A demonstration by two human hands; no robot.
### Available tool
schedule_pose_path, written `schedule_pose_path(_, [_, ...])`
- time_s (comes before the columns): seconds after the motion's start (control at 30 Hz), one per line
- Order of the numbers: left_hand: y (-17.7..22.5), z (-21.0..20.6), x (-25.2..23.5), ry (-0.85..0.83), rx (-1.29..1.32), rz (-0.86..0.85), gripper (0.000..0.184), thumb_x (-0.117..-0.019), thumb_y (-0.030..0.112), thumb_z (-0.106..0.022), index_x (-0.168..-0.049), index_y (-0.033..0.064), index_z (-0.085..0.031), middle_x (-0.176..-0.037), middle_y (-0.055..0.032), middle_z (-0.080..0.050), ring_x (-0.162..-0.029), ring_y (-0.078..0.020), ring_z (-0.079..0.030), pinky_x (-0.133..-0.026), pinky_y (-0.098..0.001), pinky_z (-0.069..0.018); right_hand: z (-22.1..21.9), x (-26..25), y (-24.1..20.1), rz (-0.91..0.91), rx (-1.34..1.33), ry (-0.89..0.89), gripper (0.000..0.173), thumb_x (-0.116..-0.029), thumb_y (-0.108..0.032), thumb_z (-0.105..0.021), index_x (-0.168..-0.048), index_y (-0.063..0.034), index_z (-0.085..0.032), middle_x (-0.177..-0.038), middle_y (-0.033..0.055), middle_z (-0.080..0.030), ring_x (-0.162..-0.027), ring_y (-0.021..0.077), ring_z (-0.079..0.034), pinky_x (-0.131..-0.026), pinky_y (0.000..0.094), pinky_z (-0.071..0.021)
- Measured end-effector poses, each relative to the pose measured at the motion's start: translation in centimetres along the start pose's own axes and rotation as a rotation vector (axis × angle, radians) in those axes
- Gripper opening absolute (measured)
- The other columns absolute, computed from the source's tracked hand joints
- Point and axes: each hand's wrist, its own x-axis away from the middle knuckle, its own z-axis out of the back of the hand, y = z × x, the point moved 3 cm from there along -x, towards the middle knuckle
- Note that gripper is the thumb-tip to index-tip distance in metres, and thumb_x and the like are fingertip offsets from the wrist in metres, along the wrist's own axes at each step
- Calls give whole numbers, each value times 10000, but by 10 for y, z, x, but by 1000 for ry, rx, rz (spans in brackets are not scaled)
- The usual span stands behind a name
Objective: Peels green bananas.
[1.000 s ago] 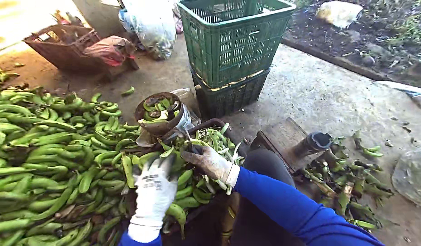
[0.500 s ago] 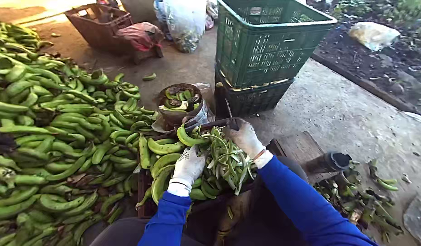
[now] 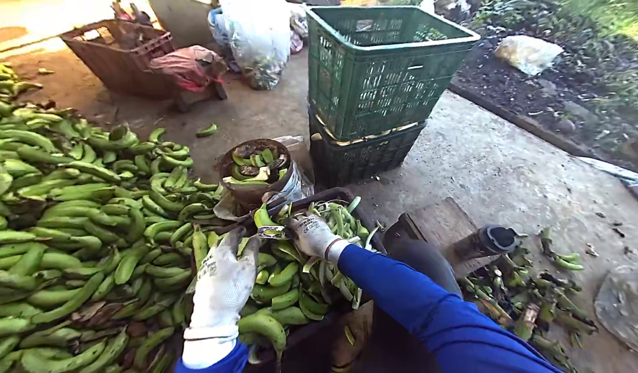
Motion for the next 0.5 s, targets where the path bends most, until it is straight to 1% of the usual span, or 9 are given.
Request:
schedule_pose_path(0.07, [-4,-1,-1,56,-104,-30,480,-1028,444,-529,-1418,171,-594,-1399,-159,-604,-1312,-370,-557,-1071,-635,-423,17,5,-2,33,-81,15,466,-940,-270,-663,-1400,-236,-598,-1309,91,-664,-1282,319,-574,-1075,558,-465])
schedule_pose_path(0.13, [-7,-3,-3,145,-182,-98,519,-986,407,-607,-1436,150,-577,-1463,-168,-554,-1379,-405,-487,-1091,-648,-393,44,15,-10,60,-178,40,428,-960,-290,-663,-1371,-180,-618,-1252,103,-686,-1224,289,-618,-1069,532,-478])
schedule_pose_path(0.23, [-2,-11,-8,209,-172,-279,702,-901,416,-704,-1523,178,-481,-1600,-110,-413,-1500,-420,-299,-1142,-679,-313,93,38,-20,91,-347,90,450,-969,-275,-685,-1398,-175,-593,-1196,103,-704,-1105,260,-675,-977,541,-535])
schedule_pose_path(0.3, [9,-20,-9,210,-152,-367,770,-877,439,-705,-1559,211,-430,-1636,-78,-362,-1519,-412,-259,-1123,-695,-324,118,58,-21,114,-454,103,482,-951,-264,-723,-1403,-161,-587,-1177,105,-706,-1059,229,-686,-948,504,-558])
schedule_pose_path(0.33, [14,-25,-9,210,-139,-405,770,-880,435,-694,-1564,212,-421,-1637,-67,-364,-1517,-404,-271,-1115,-693,-338,128,68,-20,141,-490,113,486,-941,-273,-748,-1384,-145,-596,-1146,103,-709,-1022,207,-691,-927,470,-571])
schedule_pose_path(0.37, [19,-31,-8,220,-125,-442,742,-891,425,-678,-1556,204,-433,-1618,-72,-396,-1502,-387,-316,-1117,-665,-356,135,77,-17,172,-508,122,475,-927,-271,-764,-1354,-129,-611,-1109,96,-708,-981,187,-689,-897,441,-578])
schedule_pose_path(0.4, [23,-35,-7,233,-111,-474,696,-907,402,-673,-1538,199,-460,-1584,-85,-444,-1471,-371,-379,-1116,-636,-381,140,86,-14,190,-509,123,469,-916,-277,-772,-1337,-134,-621,-1090,80,-709,-957,164,-686,-876,419,-583])
schedule_pose_path(0.43, [27,-38,-5,248,-91,-498,646,-905,353,-691,-1505,198,-508,-1527,-105,-509,-1415,-369,-461,-1087,-630,-419,143,94,-9,197,-511,124,471,-910,-285,-776,-1333,-145,-625,-1091,66,-711,-959,149,-684,-877,411,-583])
schedule_pose_path(0.5, [37,-40,-1,250,-54,-523,593,-883,287,-735,-1446,196,-573,-1441,-130,-581,-1326,-377,-546,-1039,-639,-448,145,110,-1,190,-596,169,477,-901,-255,-784,-1334,-126,-629,-1093,67,-713,-955,140,-682,-876,391,-582])
